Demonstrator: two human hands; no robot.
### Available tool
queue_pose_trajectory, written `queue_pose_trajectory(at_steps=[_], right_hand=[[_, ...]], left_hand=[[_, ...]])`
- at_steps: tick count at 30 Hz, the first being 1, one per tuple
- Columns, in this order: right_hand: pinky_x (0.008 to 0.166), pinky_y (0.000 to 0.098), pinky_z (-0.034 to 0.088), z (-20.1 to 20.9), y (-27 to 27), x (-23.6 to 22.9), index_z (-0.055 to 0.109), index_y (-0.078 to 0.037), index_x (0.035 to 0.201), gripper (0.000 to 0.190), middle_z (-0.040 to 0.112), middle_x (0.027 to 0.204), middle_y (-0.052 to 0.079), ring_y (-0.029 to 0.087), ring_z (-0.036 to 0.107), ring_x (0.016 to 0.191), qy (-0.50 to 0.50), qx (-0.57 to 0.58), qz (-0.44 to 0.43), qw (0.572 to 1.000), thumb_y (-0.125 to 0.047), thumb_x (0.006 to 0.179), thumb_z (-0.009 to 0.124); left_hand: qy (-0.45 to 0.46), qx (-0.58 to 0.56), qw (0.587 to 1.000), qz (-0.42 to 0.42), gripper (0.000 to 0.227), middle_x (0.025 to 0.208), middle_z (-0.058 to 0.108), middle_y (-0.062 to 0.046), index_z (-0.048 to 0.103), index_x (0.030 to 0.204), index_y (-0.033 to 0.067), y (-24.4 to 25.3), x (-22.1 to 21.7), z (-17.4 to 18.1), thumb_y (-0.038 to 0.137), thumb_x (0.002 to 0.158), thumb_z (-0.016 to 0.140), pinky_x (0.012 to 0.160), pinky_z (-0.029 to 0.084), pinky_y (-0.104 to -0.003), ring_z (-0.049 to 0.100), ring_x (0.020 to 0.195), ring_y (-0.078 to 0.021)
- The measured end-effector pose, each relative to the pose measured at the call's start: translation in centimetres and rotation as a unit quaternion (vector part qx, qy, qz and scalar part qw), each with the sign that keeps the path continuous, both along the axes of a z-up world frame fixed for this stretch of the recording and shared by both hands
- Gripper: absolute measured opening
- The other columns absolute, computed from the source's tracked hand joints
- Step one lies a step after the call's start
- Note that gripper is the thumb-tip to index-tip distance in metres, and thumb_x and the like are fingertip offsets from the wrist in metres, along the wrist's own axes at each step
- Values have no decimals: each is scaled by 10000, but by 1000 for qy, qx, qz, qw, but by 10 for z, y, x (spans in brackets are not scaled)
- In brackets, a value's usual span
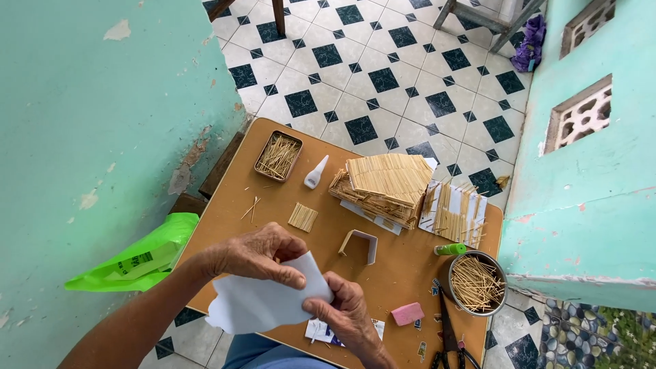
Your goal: Cutting a shape out of a piece of paper with scissors and then folding it into a specific form.
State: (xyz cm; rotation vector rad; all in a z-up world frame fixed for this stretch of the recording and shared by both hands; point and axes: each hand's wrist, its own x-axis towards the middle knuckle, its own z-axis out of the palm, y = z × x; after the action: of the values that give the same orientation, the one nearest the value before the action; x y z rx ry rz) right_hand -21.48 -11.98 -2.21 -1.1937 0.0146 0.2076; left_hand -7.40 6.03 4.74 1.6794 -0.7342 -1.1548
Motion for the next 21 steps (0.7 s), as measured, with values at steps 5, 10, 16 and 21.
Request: queue_pose_trajectory(at_steps=[5, 10, 16, 21], right_hand=[[450, 253, 532, -1, -1, -4, 651, 3, 868, 302, 547, 724, 48, 134, 550, 584, 5, -93, -55, 994, -279, 797, 732], [570, 282, 550, 6, -13, -9, 649, 23, 980, 287, 654, 827, 80, 155, 608, 711, -11, -41, -57, 997, -243, 873, 642], [545, 258, 571, 6, -17, -14, 668, 30, 942, 227, 659, 822, 75, 153, 638, 685, -65, -89, -136, 985, -169, 837, 691], [541, 218, 573, 17, -15, -18, 670, -21, 846, 143, 646, 730, 32, 105, 633, 622, -100, -233, -205, 945, -162, 828, 678]], left_hand=[[5, -10, 999, 38, 277, 661, 536, -1, 581, 708, 91, 0, -7, -23, 324, 818, 681, 475, 417, -229, 533, 582, -95], [-32, -7, 999, 20, 228, 658, 522, 1, 595, 721, 94, -14, -12, -17, 283, 825, 669, 487, 385, -241, 485, 577, -94], [-66, -12, 998, -22, 208, 758, 637, -35, 651, 809, 88, -26, -20, -6, 290, 846, 614, 539, 492, -238, 632, 660, -145], [-98, -11, 995, -1, 304, 824, 689, -23, 682, 951, 115, -33, -28, -6, 373, 867, 545, 519, 496, -236, 651, 674, -133]])
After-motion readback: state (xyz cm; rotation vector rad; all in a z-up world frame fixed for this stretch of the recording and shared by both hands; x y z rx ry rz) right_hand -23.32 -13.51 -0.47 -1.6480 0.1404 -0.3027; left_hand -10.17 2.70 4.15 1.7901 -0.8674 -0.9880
